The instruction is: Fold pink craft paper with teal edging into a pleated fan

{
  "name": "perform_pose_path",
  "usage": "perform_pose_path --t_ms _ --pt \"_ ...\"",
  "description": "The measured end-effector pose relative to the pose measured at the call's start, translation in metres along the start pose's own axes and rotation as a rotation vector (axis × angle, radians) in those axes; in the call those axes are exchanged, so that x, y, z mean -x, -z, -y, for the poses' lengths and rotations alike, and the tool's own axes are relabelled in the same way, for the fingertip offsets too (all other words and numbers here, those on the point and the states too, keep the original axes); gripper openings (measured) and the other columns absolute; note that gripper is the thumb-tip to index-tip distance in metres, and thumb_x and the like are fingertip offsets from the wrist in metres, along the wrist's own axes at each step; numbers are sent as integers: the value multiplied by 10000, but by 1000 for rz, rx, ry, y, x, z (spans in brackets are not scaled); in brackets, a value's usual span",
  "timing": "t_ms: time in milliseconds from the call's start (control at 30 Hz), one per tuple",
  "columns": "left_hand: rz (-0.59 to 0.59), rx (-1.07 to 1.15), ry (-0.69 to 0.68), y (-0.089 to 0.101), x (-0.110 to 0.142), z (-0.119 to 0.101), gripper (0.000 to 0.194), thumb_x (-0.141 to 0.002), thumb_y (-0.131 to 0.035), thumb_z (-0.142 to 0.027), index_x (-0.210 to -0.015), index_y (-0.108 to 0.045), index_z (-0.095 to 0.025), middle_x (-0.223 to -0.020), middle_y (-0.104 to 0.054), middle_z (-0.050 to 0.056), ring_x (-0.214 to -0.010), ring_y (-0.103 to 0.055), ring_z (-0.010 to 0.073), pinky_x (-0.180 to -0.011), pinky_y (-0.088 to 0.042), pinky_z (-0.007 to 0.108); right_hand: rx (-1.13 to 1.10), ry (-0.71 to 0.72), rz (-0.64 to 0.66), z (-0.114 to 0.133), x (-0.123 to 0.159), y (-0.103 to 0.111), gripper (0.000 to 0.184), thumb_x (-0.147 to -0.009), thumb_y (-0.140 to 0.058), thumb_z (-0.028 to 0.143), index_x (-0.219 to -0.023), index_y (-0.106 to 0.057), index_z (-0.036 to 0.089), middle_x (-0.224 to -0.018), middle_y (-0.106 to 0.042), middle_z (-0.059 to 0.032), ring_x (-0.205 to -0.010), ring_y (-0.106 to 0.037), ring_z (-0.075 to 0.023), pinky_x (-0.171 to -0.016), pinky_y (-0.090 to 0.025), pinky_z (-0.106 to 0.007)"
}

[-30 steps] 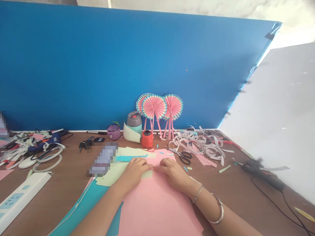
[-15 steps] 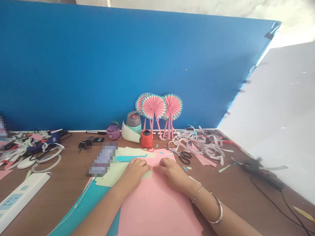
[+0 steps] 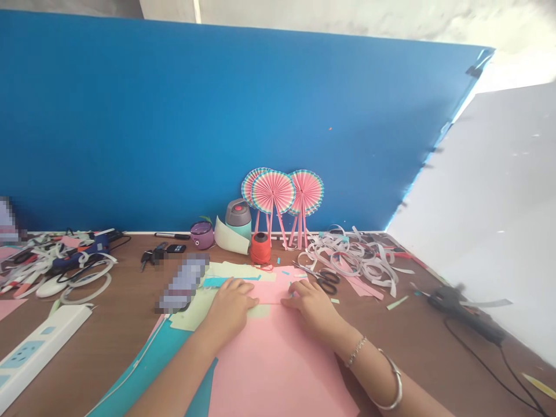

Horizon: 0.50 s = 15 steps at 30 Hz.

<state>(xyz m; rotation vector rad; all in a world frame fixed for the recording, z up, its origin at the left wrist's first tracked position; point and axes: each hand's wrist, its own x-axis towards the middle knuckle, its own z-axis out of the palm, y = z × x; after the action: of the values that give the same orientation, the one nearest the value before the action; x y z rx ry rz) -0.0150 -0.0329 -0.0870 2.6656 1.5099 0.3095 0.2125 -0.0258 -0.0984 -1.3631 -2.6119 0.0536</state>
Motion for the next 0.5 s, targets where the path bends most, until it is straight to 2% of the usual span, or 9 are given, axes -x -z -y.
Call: perform_pose_path --t_ms 300,500 --pt "-29 120 54 4 0 18 526 -644 -423 0 -903 -730 -340 -1138 -657 -1 -1059 -512 237 -931 -363 435 -42 -7 -31 1 3 6 353 -688 -507 46 -876 -718 258 -913 -595 -58 -869 -478 -200 -781 -331 -330" --pt "-85 182 65 -5 -1 28 544 -600 -396 26 -822 -743 -329 -1102 -671 -3 -1044 -536 234 -905 -397 435 -63 36 -79 -4 1 1 297 -765 -493 85 -871 -714 252 -802 -588 -49 -765 -495 -176 -692 -351 -300"
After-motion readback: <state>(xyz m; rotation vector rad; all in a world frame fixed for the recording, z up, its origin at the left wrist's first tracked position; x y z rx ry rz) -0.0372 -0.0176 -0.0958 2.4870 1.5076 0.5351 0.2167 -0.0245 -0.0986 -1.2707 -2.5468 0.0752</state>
